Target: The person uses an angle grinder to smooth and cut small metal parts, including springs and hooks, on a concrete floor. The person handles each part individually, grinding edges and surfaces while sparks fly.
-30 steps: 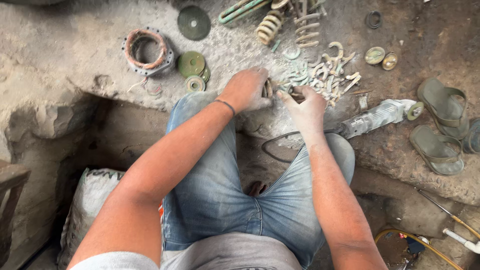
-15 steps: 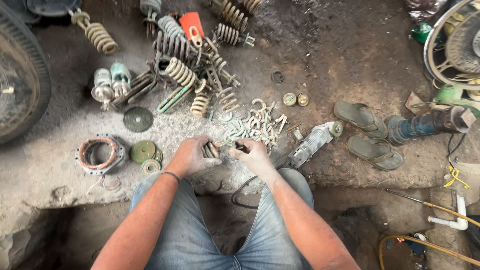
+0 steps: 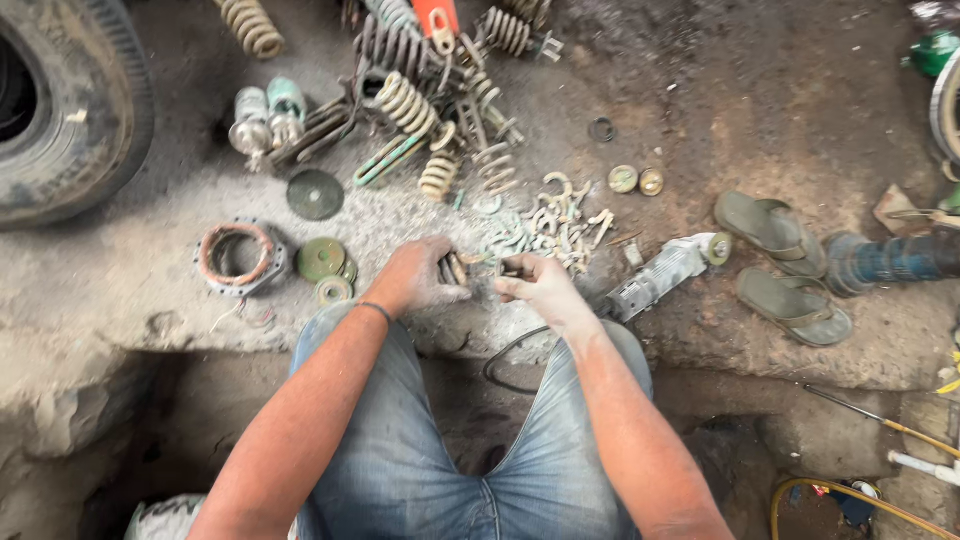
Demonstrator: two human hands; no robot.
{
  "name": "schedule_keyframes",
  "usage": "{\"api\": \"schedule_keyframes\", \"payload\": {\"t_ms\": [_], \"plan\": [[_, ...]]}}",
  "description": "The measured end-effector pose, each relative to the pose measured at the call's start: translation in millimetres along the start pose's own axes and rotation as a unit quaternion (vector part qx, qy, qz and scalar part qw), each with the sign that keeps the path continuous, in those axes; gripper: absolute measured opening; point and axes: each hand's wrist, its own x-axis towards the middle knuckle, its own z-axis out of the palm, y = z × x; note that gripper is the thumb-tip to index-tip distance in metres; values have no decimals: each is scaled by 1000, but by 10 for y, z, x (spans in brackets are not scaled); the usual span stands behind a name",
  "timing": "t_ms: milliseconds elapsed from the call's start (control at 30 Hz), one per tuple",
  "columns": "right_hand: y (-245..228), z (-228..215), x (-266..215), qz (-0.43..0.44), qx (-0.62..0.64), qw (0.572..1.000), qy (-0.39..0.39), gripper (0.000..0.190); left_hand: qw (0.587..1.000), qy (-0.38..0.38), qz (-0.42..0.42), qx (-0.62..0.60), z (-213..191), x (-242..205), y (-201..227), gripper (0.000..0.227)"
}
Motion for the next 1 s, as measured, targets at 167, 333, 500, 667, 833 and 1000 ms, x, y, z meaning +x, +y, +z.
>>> {"api": "schedule_keyframes", "payload": {"t_ms": [167, 333, 500, 667, 833, 1000], "plan": [[25, 241, 26, 12, -203, 966, 159, 43, 999, 20, 10, 33, 75, 4, 22, 57], [82, 420, 20, -71, -300, 925, 222, 48, 996, 42, -11, 78, 102, -54, 103, 50], [-12, 454, 8, -82, -276, 931, 225, 46, 995, 53, -8, 80, 45, -65, 138, 47], [-134, 490, -51, -75, -298, 926, 218, 38, 996, 55, 11, 71, 20, -65, 139, 49], [-216, 507, -73, -150, -322, 914, 195, 27, 996, 60, 16, 70, 32, -62, 147, 51], [-283, 524, -118, -30, -270, 945, 181, 27, 996, 44, -18, 71, 17, -49, 177, 50]]}}
